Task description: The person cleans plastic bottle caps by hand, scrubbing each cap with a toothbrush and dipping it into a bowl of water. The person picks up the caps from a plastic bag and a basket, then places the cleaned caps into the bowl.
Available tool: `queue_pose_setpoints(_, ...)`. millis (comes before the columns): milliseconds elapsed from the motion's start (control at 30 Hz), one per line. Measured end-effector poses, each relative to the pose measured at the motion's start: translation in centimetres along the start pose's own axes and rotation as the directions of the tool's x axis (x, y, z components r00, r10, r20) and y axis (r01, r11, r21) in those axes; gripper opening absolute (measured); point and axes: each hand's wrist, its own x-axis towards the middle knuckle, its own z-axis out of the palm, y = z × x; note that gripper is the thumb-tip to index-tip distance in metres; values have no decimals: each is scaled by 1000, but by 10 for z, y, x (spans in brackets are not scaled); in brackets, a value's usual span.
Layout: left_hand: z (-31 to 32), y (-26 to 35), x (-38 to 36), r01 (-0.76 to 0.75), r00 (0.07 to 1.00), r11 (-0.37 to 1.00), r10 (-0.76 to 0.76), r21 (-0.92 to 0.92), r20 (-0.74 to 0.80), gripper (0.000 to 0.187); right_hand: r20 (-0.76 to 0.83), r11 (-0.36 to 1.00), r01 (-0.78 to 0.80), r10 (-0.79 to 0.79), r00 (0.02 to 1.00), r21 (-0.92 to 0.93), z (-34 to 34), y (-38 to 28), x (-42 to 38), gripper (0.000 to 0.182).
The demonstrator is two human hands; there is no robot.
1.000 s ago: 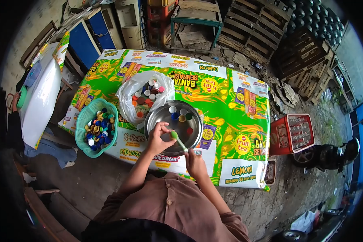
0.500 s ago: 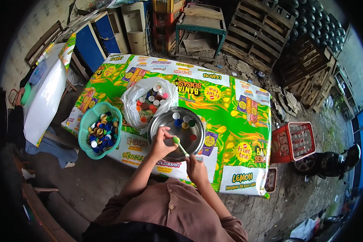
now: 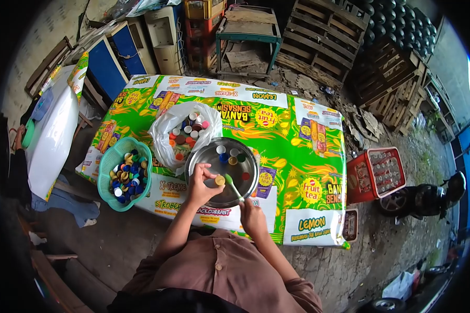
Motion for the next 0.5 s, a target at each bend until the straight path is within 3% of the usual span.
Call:
queue_pose_setpoints(33,1,1,0,-20,1000,1000,20,-18,-21,59,41,995,-97,98,994,-12,-3,2,1,15)
queue_pose_setpoints(67,0,3,-1,-40,999,999,39,-34,-38,59,40,995,-101,101,994,-10,-2,1,-2,15)
queue_pose_setpoints(133,0,7,0,-15,1000,997,13,-82,-28,58,44,999,52,-52,998,1,-2,-5,-9,15)
queue_pose_setpoints(200,2,5,1,6,1000,991,-8,-130,-18,57,31,999,45,-45,999,3,1,5,-9,16)
queue_pose_setpoints(267,3,-5,-2,-67,996,993,62,-94,-63,55,-7,995,-88,87,996,-48,-4,8,-5,16)
queue_pose_setpoints(400,4,7,-4,-56,998,995,57,-81,7,54,21,996,75,-74,997,-38,0,-4,-9,17)
queue_pose_setpoints(500,7,8,-6,-83,997,996,82,-40,-8,50,-33,999,-39,38,999,-24,1,6,2,16)
